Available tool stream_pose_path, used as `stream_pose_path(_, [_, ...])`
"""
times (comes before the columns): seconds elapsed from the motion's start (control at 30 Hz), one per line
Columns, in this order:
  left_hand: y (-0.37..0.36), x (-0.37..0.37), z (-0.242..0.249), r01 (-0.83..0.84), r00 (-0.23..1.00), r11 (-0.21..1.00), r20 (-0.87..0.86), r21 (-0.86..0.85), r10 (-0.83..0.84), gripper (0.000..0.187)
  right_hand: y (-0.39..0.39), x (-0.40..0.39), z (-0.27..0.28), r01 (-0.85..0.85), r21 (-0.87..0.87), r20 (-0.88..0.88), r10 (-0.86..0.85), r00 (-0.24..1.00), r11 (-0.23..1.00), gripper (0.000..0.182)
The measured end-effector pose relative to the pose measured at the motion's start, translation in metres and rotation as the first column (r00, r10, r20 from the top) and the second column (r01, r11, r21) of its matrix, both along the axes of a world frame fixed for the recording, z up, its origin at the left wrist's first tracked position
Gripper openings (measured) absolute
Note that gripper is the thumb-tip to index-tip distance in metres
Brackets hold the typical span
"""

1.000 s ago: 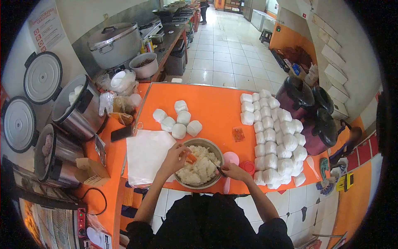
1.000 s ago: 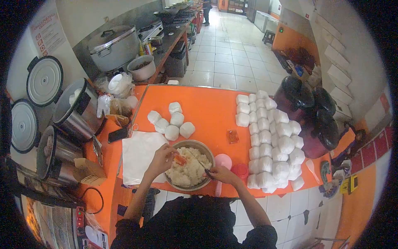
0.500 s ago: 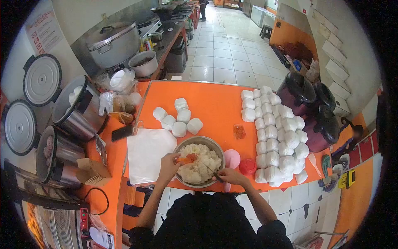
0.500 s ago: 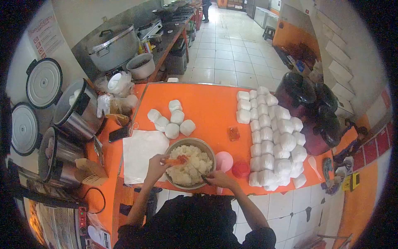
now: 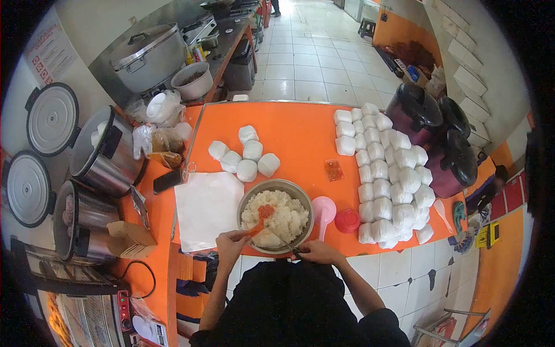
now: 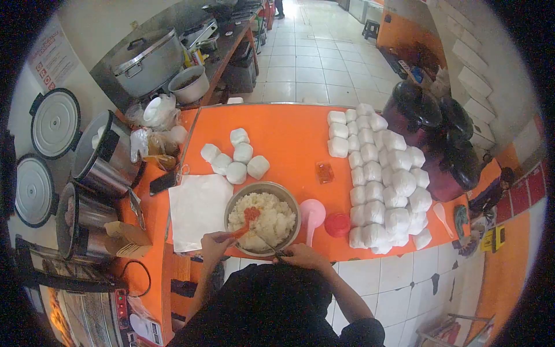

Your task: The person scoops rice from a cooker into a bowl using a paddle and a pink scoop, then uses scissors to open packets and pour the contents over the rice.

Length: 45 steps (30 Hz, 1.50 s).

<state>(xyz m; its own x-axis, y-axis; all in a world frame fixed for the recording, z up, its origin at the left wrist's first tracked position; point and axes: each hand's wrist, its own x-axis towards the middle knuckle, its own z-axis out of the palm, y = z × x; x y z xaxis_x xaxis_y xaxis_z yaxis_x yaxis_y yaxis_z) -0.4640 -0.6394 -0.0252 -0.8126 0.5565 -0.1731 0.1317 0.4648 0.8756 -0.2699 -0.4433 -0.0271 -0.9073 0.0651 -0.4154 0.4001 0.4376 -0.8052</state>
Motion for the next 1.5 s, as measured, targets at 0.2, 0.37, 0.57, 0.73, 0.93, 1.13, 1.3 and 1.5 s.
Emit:
stream_pose_path(0.2, [-0.002, 0.000, -0.023, 0.020, 0.997, 0.998, -0.073, 0.051, -0.017, 0.013, 0.000, 0.002, -0.015, -0.066, 0.044, 0.096, 0.062, 0.993, 0.997, 0.045])
stream_pose_path(0.37, [-0.002, 0.006, -0.021, 0.015, 0.994, 0.997, -0.113, 0.080, -0.006, 0.018, -0.005, -0.003, -0.004, -0.044, -0.019, 0.002, 0.044, 0.999, 0.999, 0.052])
stream_pose_path(0.57, [0.000, 0.017, -0.019, 0.004, 0.996, 1.000, -0.090, 0.010, -0.003, 0.020, -0.004, 0.008, -0.018, 0.032, -0.010, -0.034, -0.033, 0.999, 0.999, 0.055])
stream_pose_path(0.73, [0.001, 0.029, -0.016, -0.034, 0.961, 0.999, -0.274, -0.012, 0.029, 0.016, -0.006, 0.006, -0.007, 0.029, 0.000, 0.003, -0.029, 1.000, 1.000, 0.055])
stream_pose_path(0.93, [0.005, 0.035, -0.005, -0.139, 0.990, 0.989, -0.015, 0.043, 0.140, 0.018, -0.005, 0.004, -0.011, -0.009, -0.078, 0.070, 0.015, 0.997, 0.997, 0.048])
stream_pose_path(1.13, [0.009, 0.036, -0.007, -0.167, 0.986, 0.980, -0.004, 0.110, 0.168, 0.020, -0.006, 0.009, -0.023, 0.051, -0.154, -0.003, -0.052, 0.999, 0.987, 0.051])
stream_pose_path(1.3, [0.005, 0.038, -0.014, -0.057, 0.990, 0.998, -0.128, 0.008, 0.057, 0.017, -0.006, 0.006, -0.017, 0.037, -0.090, 0.107, -0.027, 0.994, 0.995, 0.054])
stream_pose_path(1.5, [0.008, 0.041, -0.012, -0.044, 0.958, 0.997, -0.285, -0.058, 0.026, 0.014, -0.007, 0.007, -0.011, 0.026, -0.078, 0.162, -0.013, 0.987, 0.997, 0.055])
